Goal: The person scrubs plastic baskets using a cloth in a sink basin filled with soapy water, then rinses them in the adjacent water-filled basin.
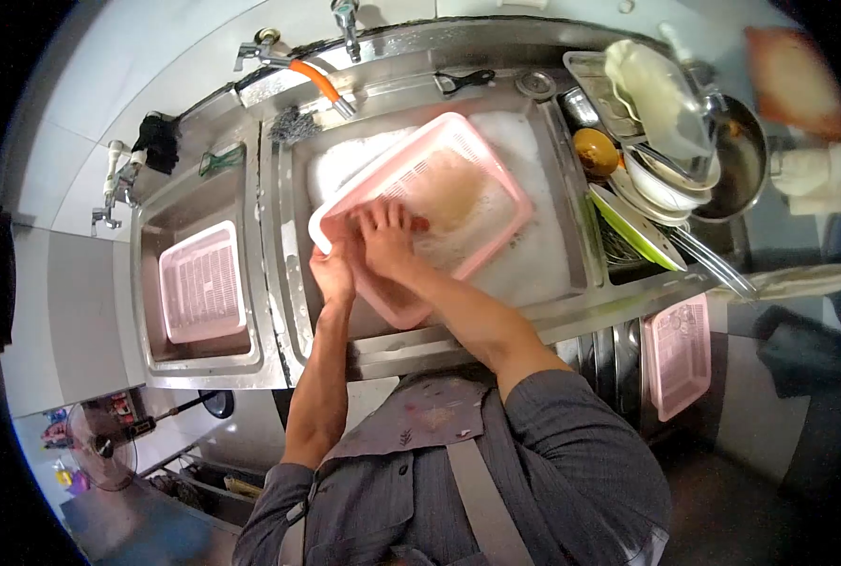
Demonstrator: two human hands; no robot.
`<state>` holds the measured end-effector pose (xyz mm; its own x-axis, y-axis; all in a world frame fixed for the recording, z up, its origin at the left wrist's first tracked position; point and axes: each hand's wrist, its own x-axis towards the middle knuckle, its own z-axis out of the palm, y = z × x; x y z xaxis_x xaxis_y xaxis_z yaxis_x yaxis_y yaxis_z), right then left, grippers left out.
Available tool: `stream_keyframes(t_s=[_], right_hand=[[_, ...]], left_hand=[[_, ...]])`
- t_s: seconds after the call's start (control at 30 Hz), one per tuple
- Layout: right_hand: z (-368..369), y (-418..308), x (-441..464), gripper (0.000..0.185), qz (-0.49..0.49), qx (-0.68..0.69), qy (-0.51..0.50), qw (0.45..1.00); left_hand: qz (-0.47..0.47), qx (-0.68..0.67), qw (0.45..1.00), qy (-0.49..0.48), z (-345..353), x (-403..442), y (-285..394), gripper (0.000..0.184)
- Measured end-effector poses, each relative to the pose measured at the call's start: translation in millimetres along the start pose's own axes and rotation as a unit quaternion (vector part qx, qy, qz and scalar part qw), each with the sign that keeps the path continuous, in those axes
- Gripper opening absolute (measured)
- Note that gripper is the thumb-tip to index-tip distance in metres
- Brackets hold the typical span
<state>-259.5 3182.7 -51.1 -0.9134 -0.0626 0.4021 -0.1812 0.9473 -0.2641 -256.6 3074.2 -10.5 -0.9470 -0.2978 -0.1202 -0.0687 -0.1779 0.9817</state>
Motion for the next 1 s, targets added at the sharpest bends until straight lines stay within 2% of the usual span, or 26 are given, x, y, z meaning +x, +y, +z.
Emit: stream_keyframes(t_s=[0.03, 0.1, 0.13, 0.2, 0.23, 0.27, 0.33, 0.37, 0.4, 0.47, 0.53, 0.57, 0.63, 0.67, 0.77, 0.87, 0.93, 0.97, 1.0], right_hand=[[-5, -2, -9, 0.047, 0.002, -0.005, 0.001, 1.0], [-17, -1, -23, 0.047, -0.064, 0.11, -0.239, 0.963], [-26, 6, -29, 0.047, -0.061, 0.105, -0.238, 0.964], [-45, 26, -42, 0.042, -0.104, 0.12, -0.395, 0.905], [-40, 36, -48, 0.041, -0.127, 0.093, -0.44, 0.884], [-38, 53, -53, 0.041, -0.129, 0.092, -0.442, 0.883], [-39, 85, -54, 0.037, -0.205, 0.19, -0.37, 0.886], [-67, 86, -33, 0.036, -0.113, 0.101, -0.473, 0.868], [-97, 85, -12, 0.034, -0.02, 0.012, -0.565, 0.825], [-65, 141, -18, 0.033, -0.037, -0.033, -0.508, 0.86], [-28, 203, -25, 0.038, -0.004, -0.078, -0.426, 0.901], [-32, 197, -26, 0.038, -0.005, -0.076, -0.428, 0.901], [-47, 176, -30, 0.047, -0.031, -0.168, -0.3, 0.939], [-49, 161, -33, 0.047, -0.03, -0.17, -0.296, 0.939], [-45, 102, -35, 0.069, 0.049, -0.213, -0.388, 0.895], [-36, 51, -31, 0.046, -0.061, -0.121, -0.381, 0.914], [13, 25, -55, 0.035, 0.05, 0.044, -0.242, 0.968], [10, 19, -51, 0.035, 0.048, 0.045, -0.238, 0.969], [1, 12, -43, 0.032, -0.111, 0.032, -0.231, 0.966]], left_hand=[[-0.014, -0.006, 1.0, -0.021, -7, 2, 1, 0.01], [-0.007, -0.027, 1.0, -0.011, -9, 5, 1, 0.01], [-0.012, -0.052, 0.999, -0.01, -9, 5, 4, 0.01], [-0.007, 0.002, 1.0, -0.008, -18, 10, -2, 0.013], [-0.007, 0.001, 1.0, -0.012, -18, 11, -2, 0.014], [-0.008, 0.0, 1.0, -0.013, -19, 10, -3, 0.015], [-0.012, 0.002, 1.0, -0.01, -17, 7, 0, 0.018], [-0.013, 0.001, 1.0, -0.009, -15, 8, 1, 0.02], [-0.016, 0.006, 1.0, -0.004, -19, 8, -1, 0.02], [-0.01, 0.03, 0.999, -0.024, -25, 14, -4, 0.019], [-0.013, 0.006, 1.0, -0.013, -24, 14, -9, 0.016], [-0.021, 0.024, 0.999, -0.01, -22, 12, -6, 0.016], [-0.03, 0.043, 0.999, -0.01, -24, 10, -7, 0.017], [-0.031, 0.007, 0.999, -0.004, -23, 12, -8, 0.018], [-0.016, -0.026, 0.999, -0.009, -24, 17, -14, 0.024], [-0.025, -0.029, 0.999, -0.007, -21, 12, -16, 0.024], [-0.018, -0.038, 0.999, -0.005, -21, 11, -16, 0.024], [-0.033, -0.011, 0.999, -0.001, -22, 8, -12, 0.02], [-0.048, 0.016, 0.999, 0.003, -21, 6, -7, 0.016]])
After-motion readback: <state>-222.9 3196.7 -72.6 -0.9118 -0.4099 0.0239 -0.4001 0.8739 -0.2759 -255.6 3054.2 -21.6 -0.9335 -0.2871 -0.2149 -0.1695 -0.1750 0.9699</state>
